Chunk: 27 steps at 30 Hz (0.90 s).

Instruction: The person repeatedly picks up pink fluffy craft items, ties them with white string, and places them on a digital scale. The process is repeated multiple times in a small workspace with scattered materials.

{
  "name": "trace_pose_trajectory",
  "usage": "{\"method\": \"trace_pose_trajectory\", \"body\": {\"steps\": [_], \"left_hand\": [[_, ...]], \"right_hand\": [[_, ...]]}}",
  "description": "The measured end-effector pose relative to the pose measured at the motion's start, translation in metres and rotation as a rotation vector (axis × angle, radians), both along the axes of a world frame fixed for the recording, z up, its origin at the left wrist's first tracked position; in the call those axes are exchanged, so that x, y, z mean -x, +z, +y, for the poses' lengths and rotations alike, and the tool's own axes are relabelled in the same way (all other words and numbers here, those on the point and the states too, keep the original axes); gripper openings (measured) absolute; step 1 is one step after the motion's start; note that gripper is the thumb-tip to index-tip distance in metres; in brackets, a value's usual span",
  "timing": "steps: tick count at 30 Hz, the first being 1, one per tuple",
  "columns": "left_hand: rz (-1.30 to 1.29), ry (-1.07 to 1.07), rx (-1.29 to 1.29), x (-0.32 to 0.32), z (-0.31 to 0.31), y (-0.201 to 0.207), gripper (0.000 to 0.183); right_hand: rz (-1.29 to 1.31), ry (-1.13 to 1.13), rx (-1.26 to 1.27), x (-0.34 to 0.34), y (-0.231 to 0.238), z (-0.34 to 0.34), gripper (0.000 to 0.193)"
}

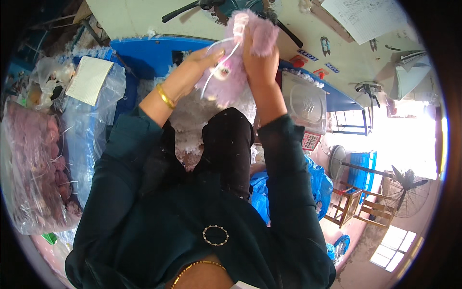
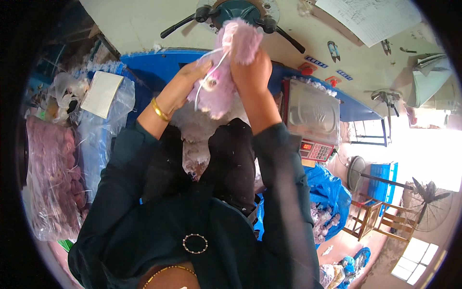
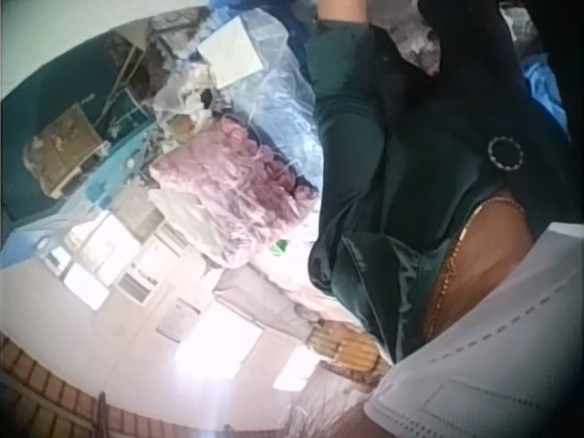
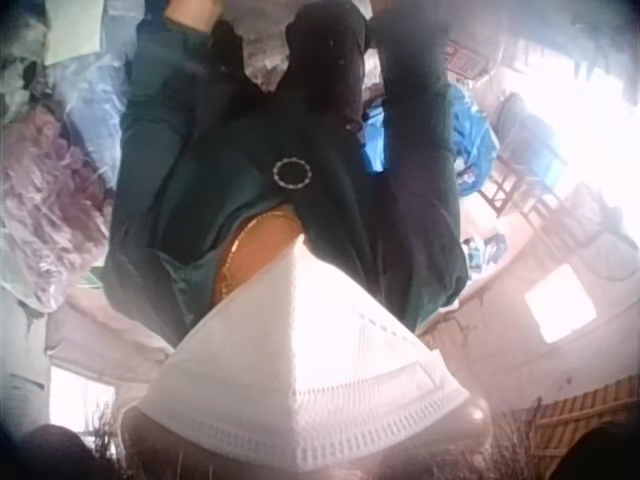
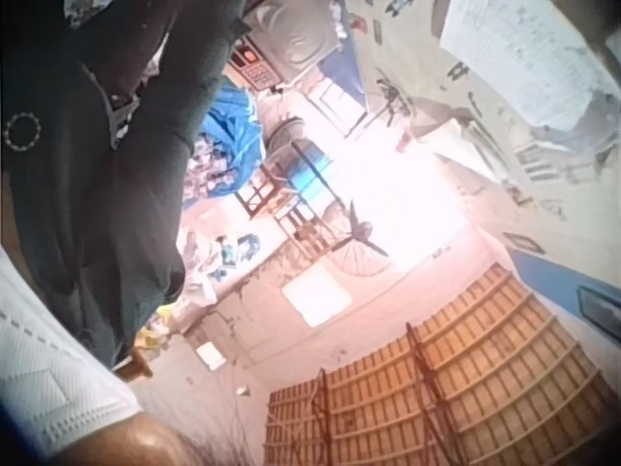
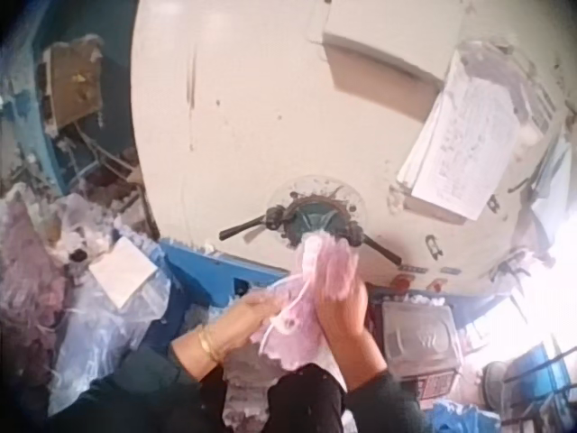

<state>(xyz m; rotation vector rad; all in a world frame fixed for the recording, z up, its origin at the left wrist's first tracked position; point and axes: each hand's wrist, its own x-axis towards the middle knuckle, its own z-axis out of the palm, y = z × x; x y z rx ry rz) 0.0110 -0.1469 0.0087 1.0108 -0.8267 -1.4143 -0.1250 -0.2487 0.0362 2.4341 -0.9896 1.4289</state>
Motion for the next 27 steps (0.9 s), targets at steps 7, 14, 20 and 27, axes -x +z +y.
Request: {"method": "trace_pose_trajectory", "body": {"steps": [7, 14, 20, 27], "left_hand": [[-0.092, -0.059, 0.104, 0.021, 0.044, 0.002, 0.035], [-1.444, 0.362, 0.518, 0.047, 0.042, 0.017, 0.023], [-1.251, 0.488, 0.368, 0.057, 0.026, 0.027, 0.043], [-1.130, 0.592, 0.491, 0.059, 0.056, 0.016, 0.042]], "right_hand": [[-0.363, 0.405, -0.634, 0.033, 0.012, 0.048, 0.018], [-0.404, 0.167, -0.434, 0.011, 0.022, 0.062, 0.040], [-0.505, -0.065, -0.885, -0.017, 0.014, -0.019, 0.041], [-0.370, -0.198, -0.748, -0.004, 0.004, 0.017, 0.039]]}}
